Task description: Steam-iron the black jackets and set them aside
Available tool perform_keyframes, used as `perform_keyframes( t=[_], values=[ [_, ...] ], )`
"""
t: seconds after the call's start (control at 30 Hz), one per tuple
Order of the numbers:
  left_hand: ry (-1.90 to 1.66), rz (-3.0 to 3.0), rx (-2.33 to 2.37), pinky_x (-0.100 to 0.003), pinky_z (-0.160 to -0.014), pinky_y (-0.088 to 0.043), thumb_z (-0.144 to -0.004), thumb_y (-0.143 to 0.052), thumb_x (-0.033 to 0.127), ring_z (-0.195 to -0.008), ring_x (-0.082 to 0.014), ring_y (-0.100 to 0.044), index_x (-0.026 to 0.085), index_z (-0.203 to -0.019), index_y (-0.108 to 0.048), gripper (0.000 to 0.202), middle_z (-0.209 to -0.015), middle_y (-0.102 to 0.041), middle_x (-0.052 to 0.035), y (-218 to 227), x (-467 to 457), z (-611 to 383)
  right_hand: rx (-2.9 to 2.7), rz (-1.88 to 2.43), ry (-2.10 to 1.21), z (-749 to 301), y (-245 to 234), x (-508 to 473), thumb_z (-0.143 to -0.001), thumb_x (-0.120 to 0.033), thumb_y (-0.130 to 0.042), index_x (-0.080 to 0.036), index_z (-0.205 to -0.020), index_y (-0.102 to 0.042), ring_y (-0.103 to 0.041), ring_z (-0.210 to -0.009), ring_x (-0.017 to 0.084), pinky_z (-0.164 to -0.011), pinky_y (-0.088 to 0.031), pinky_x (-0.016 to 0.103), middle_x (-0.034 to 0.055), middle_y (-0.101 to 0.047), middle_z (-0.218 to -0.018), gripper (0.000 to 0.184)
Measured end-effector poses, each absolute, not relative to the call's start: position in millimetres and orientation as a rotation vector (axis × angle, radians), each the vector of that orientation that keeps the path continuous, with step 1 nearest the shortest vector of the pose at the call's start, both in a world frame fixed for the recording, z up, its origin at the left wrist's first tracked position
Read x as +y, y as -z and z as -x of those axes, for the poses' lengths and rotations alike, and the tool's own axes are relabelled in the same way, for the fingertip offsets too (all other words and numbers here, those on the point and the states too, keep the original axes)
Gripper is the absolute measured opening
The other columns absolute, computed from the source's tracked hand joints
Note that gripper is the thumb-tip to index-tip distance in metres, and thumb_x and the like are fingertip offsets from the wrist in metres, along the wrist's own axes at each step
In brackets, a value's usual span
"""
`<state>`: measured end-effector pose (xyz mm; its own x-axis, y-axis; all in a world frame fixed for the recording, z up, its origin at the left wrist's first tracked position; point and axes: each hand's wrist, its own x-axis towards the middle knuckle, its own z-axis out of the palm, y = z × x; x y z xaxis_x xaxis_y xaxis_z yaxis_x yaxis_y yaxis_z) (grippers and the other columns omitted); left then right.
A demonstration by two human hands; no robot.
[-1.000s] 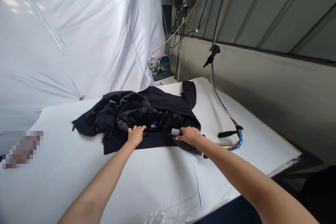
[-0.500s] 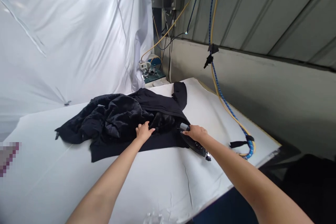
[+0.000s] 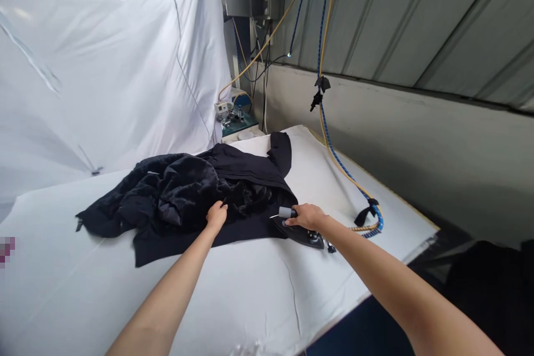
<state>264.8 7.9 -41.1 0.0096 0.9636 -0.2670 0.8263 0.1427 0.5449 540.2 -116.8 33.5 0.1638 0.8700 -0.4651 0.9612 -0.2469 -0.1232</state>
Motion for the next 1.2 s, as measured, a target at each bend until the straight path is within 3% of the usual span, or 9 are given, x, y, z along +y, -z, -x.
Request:
perform_keyframes(
  t=[0.3,0.6,0.73,0.97,1.2],
  values=[
    [-0.401,-1.716,1.762,-0.028,-0.071,-0.038,-0.080,-0.043,0.030,-0.083,-0.0191,-0.059,0.022,-0.073,-0.054,0.016,-0.080,-0.065,-0.0011,34,4,-258,1.738,-2.284,0.661,-517,-30,-97,-0.064,-0.069,-0.047,-0.026,-0.101,-0.059,-0.057,-0.090,0.028,-0.068,-0.040,0.033,0.0069,-0.064,-0.095,0.058],
    [-0.410,-1.708,1.769,-0.028,-0.073,-0.038,-0.078,-0.046,0.030,-0.085,-0.0198,-0.059,0.023,-0.075,-0.057,0.014,-0.081,-0.066,-0.0015,32,5,-259,1.614,-2.390,0.654,-518,-37,-109,-0.066,-0.067,-0.047,-0.026,-0.100,-0.060,-0.058,-0.090,0.027,-0.070,-0.041,0.034,0.0070,-0.064,-0.096,0.054],
    [-0.405,-1.715,1.782,-0.027,-0.071,-0.039,-0.078,-0.046,0.029,-0.085,-0.0192,-0.059,0.023,-0.078,-0.058,0.014,-0.086,-0.066,-0.0023,33,4,-257,1.545,-2.451,0.649,-547,-41,-122,-0.068,-0.066,-0.046,-0.027,-0.098,-0.060,-0.058,-0.089,0.026,-0.071,-0.042,0.035,0.0059,-0.064,-0.095,0.051],
    [-0.396,-1.757,1.789,-0.024,-0.066,-0.039,-0.080,-0.044,0.027,-0.080,-0.0172,-0.059,0.021,-0.077,-0.057,0.015,-0.080,-0.064,-0.0028,40,5,-253,1.260,-2.684,0.584,-631,-42,-120,-0.065,-0.072,-0.043,-0.025,-0.101,-0.059,-0.055,-0.097,0.031,-0.075,-0.043,0.040,0.0099,-0.062,-0.104,0.061],
    [-0.390,-1.821,1.819,-0.019,-0.062,-0.037,-0.077,-0.047,0.021,-0.072,-0.0123,-0.056,0.020,-0.067,-0.055,0.012,-0.072,-0.061,-0.0002,30,9,-223,1.129,-2.837,0.560,-662,-39,-83,-0.066,-0.070,-0.043,-0.023,-0.112,-0.053,-0.052,-0.101,0.036,-0.079,-0.041,0.049,0.0160,-0.057,-0.110,0.067]
  ],
)
